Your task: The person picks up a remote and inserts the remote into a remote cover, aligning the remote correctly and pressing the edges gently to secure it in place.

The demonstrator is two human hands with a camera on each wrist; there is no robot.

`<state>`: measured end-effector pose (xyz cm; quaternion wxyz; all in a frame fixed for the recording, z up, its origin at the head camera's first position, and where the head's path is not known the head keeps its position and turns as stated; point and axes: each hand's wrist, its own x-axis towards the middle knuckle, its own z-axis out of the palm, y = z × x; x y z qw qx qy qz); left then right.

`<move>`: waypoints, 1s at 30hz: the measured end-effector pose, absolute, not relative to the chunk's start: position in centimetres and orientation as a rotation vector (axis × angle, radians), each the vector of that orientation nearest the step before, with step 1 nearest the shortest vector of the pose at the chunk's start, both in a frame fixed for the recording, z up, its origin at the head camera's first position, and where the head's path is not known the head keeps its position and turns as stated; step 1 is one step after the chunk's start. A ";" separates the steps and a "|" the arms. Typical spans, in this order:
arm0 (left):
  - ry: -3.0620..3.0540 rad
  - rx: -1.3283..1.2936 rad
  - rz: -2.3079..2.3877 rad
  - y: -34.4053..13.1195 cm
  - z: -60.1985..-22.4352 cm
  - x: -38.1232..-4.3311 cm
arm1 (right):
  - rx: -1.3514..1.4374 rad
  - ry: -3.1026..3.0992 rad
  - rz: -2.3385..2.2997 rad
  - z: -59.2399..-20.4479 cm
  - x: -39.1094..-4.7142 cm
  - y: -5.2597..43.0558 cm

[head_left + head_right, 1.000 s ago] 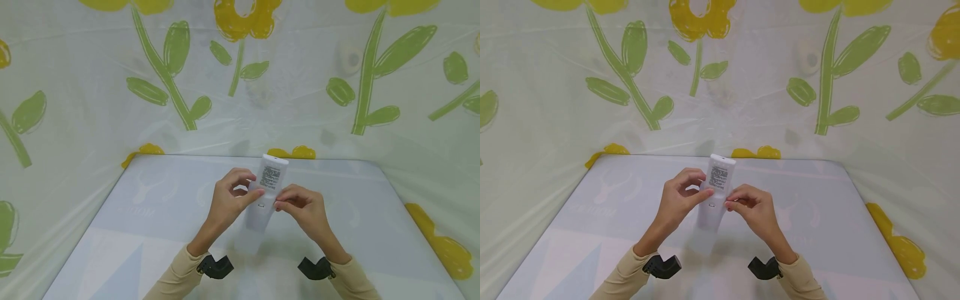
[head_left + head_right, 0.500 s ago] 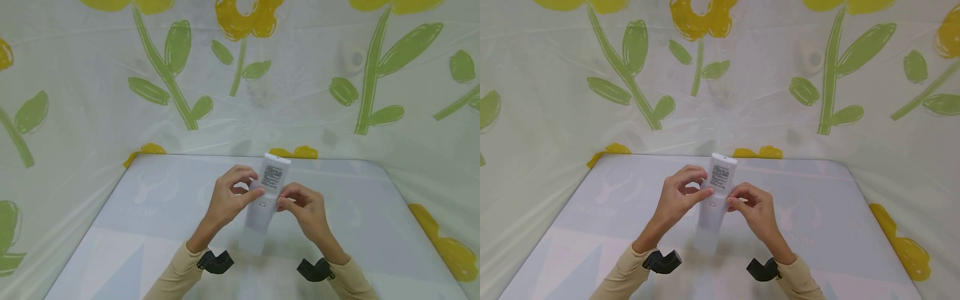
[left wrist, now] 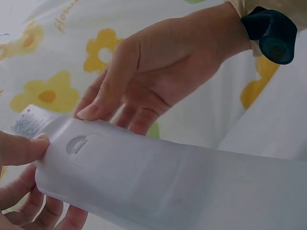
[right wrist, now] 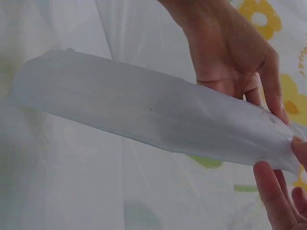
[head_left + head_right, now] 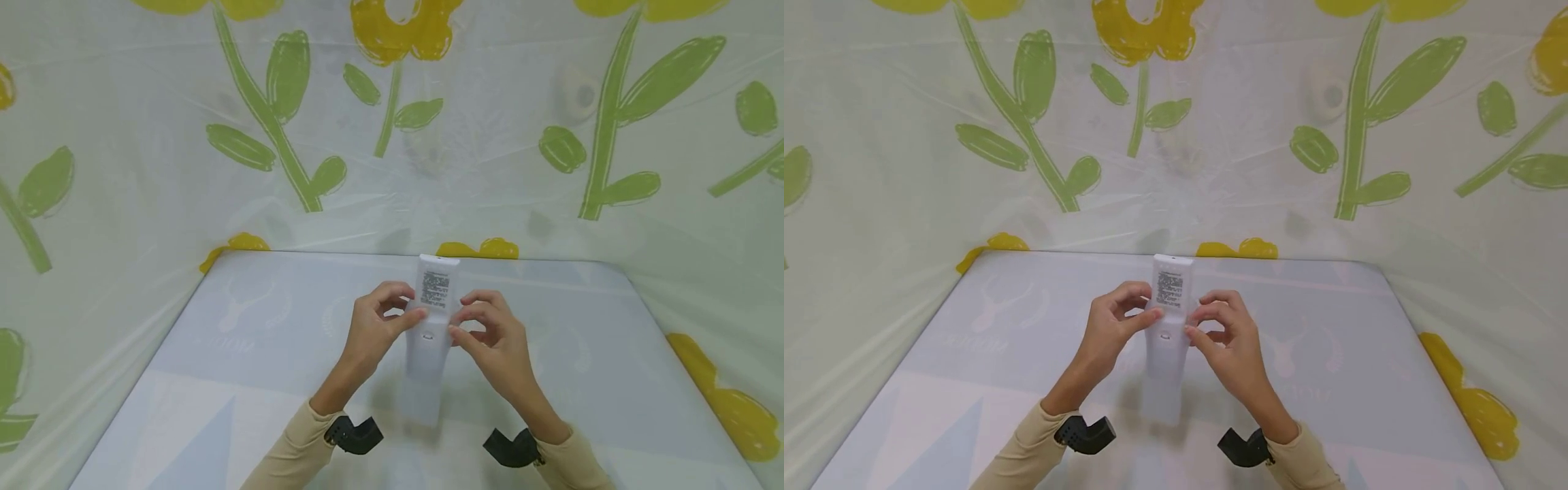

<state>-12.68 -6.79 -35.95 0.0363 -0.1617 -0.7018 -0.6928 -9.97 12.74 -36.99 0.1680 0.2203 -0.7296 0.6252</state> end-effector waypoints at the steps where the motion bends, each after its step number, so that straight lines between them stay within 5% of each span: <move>1: -2.153 -0.494 -2.131 -6.7 -36.0 -12.7 | 0.628 -2.065 1.745 -37.0 -9.9 12.7; 30: -2.062 -0.554 -2.220 -6.8 -37.2 -10.7 | 0.316 -2.111 1.754 -35.7 -10.3 12.7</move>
